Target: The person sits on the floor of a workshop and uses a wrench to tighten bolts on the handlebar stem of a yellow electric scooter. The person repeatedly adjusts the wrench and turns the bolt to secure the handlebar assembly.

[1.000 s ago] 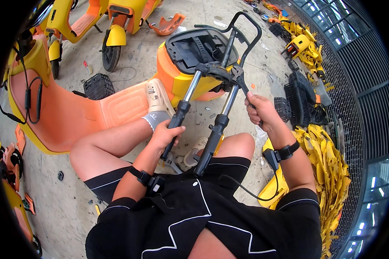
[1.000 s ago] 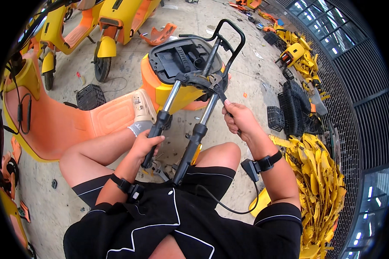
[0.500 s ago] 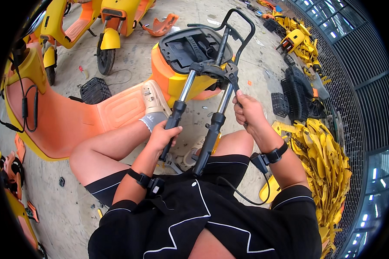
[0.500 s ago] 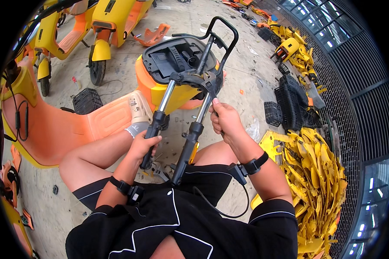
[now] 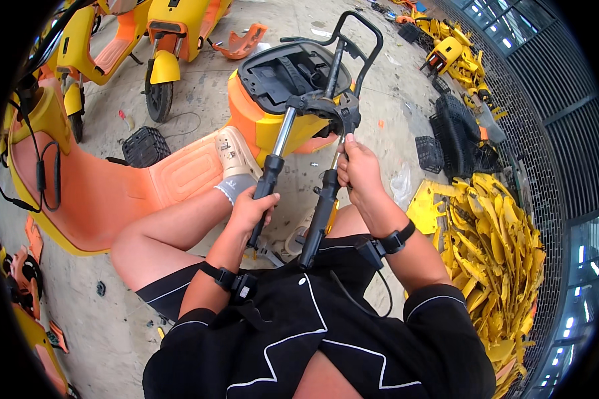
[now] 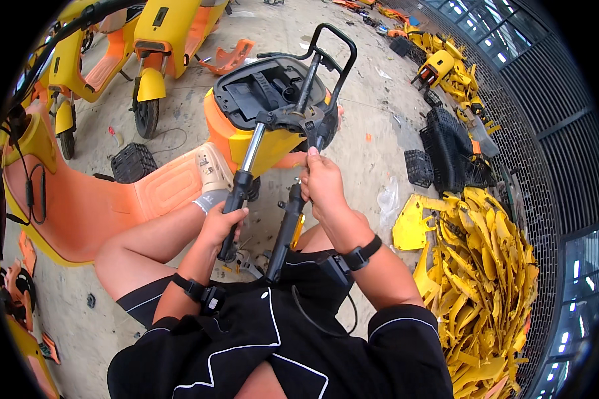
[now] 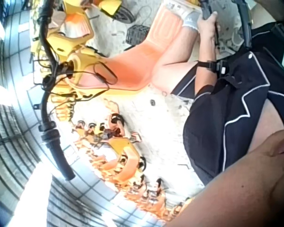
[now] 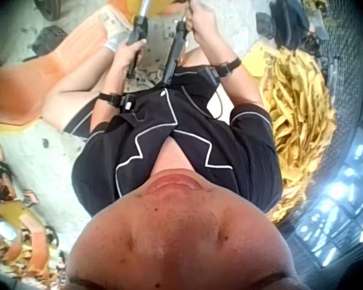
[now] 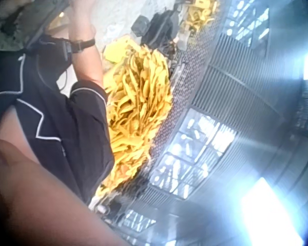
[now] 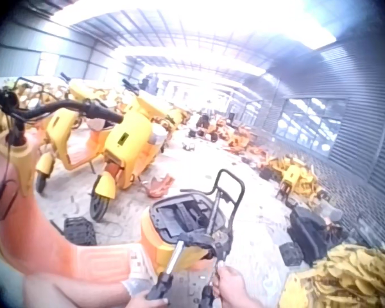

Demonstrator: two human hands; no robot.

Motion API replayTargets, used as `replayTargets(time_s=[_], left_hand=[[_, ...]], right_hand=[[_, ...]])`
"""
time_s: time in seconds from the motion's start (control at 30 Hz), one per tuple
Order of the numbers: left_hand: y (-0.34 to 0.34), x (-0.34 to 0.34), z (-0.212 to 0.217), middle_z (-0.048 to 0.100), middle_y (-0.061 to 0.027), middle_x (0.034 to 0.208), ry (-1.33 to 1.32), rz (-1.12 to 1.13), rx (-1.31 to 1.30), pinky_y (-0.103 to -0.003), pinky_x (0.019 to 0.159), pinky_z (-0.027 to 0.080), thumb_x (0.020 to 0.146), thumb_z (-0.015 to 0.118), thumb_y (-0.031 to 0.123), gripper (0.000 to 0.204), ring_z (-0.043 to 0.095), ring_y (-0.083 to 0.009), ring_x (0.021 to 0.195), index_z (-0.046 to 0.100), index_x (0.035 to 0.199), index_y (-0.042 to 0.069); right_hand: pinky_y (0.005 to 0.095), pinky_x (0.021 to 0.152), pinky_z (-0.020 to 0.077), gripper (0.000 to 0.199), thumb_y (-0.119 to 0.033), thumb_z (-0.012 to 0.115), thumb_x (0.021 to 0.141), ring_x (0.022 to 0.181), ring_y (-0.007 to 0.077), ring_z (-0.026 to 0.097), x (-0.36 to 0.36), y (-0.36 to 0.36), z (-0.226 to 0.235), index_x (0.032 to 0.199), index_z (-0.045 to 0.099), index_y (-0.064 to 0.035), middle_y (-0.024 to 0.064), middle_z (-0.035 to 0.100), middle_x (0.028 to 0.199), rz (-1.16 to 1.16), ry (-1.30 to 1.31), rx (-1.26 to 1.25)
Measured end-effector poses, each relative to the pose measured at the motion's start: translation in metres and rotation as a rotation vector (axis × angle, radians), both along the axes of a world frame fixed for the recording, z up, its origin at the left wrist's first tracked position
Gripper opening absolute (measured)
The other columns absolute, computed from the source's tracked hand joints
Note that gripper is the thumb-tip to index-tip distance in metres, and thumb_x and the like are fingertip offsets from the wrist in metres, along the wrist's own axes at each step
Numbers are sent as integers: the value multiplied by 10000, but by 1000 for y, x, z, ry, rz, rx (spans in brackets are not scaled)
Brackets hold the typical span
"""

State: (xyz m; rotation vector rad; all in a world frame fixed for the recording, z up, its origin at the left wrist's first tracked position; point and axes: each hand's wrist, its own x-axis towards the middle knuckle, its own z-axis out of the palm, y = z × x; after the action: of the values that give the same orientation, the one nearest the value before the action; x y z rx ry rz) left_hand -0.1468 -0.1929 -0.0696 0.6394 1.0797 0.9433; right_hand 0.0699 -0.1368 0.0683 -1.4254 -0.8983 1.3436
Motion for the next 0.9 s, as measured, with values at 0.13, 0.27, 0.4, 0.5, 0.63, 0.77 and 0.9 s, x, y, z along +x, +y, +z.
replayTargets(time_s=[0.13, 0.27, 0.4, 0.5, 0.63, 0.77, 0.9], left_hand=[[1, -2, -4, 590, -35, 696, -4, -19, 25, -286, 459, 440, 885, 778, 153, 230, 554, -132, 515, 580, 939, 49], [3, -5, -7, 598, -40, 713, -23, -53, 12, -291, 467, 450, 893, 783, 164, 251, 562, -137, 524, 573, 958, 43], [3, -9, -10, 647, -59, 782, 5, -94, 53, -294, 559, 508, 915, 781, 191, 282, 624, -148, 613, 581, 1029, 29], [3, -11, -15, 676, -88, 871, 92, -114, 109, -298, 670, 543, 933, 773, 221, 333, 665, -159, 743, 582, 1104, 8], [5, -19, -25, 670, -147, 1077, 236, -110, 196, -307, 821, 542, 974, 731, 273, 473, 661, -171, 982, 547, 1286, -31], [16, -44, -30, 623, -161, 1240, 112, 150, 103, -309, 906, 516, 1029, 651, 275, 534, 615, -177, 1124, 473, 1433, -27], [31, -62, 11, 656, -126, 1203, 411, 299, 327, -305, 906, 519, 1049, 608, 219, 414, 640, -177, 1084, 526, 1384, -10]], right_hand=[[270, 424, 332, 386, -420, 479, 1096, 437, 91, 359, 17, -2, 4, 968, 538, -61, -26, 430, 615, 99, -70, -19], [271, 417, 351, 375, -404, 465, 1100, 430, 100, 386, 31, 7, 11, 967, 544, -62, -12, 452, 610, 183, -68, -39], [262, 417, 364, 377, -396, 469, 1099, 435, 107, 442, 39, 6, 20, 970, 565, -55, 3, 507, 619, 241, -87, -48], [254, 417, 360, 397, -409, 483, 1093, 434, 104, 459, 46, 9, 17, 966, 586, -46, 8, 536, 631, 273, -86, -25], [248, 410, 346, 392, -395, 492, 1090, 421, 97, 445, 50, 12, 16, 941, 591, -47, 12, 544, 630, 272, -84, -14], [238, 404, 326, 358, -361, 502, 1085, 411, 88, 434, 61, 13, 22, 957, 603, -43, 11, 545, 630, 312, -71, -16], [228, 400, 313, 339, -341, 509, 1080, 406, 72, 424, 72, 15, 41, 972, 614, -38, 10, 546, 631, 350, -115, -20]])
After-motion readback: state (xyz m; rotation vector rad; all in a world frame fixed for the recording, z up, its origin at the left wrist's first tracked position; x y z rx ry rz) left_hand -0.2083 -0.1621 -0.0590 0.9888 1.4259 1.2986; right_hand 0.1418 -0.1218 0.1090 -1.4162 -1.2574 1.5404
